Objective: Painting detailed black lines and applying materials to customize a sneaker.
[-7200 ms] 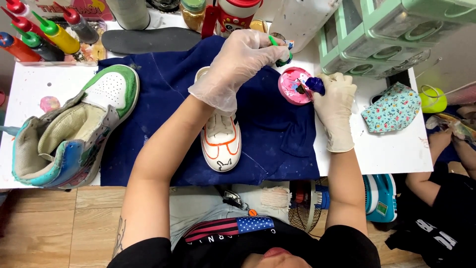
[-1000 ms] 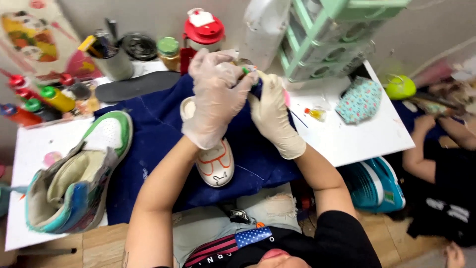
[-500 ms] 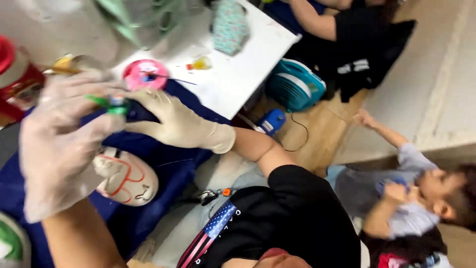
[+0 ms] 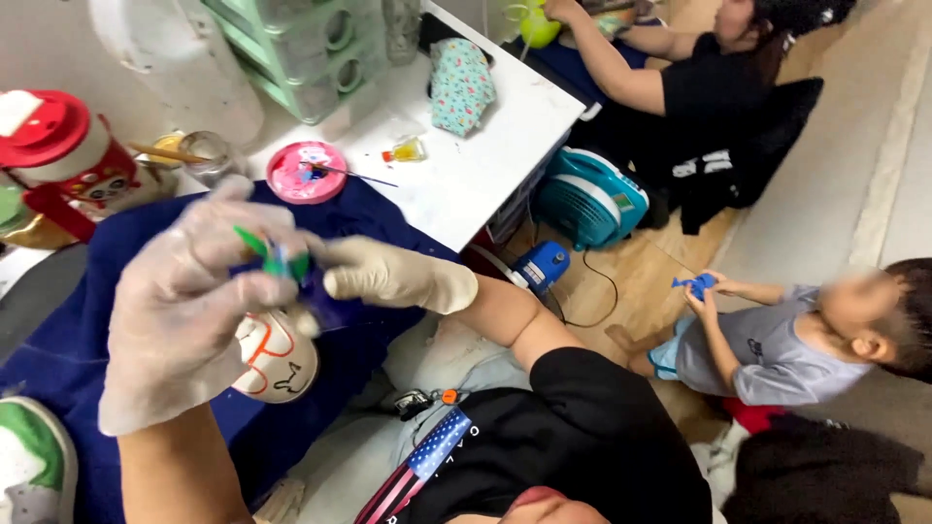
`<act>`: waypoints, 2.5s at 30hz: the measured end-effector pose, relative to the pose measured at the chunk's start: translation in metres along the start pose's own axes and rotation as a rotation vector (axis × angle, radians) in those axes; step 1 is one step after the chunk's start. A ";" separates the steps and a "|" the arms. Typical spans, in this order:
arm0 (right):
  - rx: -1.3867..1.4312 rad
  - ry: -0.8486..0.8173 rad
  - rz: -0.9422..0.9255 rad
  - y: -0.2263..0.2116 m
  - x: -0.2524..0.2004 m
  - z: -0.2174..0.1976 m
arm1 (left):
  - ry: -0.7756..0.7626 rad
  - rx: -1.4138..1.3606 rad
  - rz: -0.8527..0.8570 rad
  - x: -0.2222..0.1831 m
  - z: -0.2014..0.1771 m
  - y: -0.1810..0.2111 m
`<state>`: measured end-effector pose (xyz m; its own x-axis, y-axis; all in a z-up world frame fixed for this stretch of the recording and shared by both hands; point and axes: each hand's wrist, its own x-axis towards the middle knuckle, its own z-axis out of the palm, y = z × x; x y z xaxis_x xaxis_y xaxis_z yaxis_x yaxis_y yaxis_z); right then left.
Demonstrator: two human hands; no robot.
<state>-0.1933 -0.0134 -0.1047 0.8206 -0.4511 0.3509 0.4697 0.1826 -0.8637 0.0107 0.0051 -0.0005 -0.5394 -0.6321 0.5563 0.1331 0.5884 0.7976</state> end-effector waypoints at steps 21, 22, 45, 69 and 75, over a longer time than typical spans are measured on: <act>0.067 -0.199 -0.028 -0.007 0.029 -0.003 | 0.072 -0.124 -0.200 0.012 -0.011 -0.020; -0.041 0.041 -0.037 -0.009 0.028 -0.004 | 0.139 -0.038 -0.190 0.014 -0.011 -0.015; 0.126 -0.035 0.028 -0.032 0.038 0.016 | 0.066 0.242 0.047 0.019 -0.010 -0.009; -0.305 0.590 -0.050 0.029 0.056 -0.036 | 0.272 0.080 -0.200 -0.009 -0.038 0.037; -0.576 0.480 0.080 0.010 0.098 -0.008 | 0.436 0.116 -0.450 -0.015 -0.069 0.031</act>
<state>-0.1111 -0.0625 -0.0817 0.5510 -0.8109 0.1970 0.0617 -0.1959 -0.9787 0.0801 -0.0021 0.0315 -0.1300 -0.9629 0.2364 -0.1318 0.2531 0.9584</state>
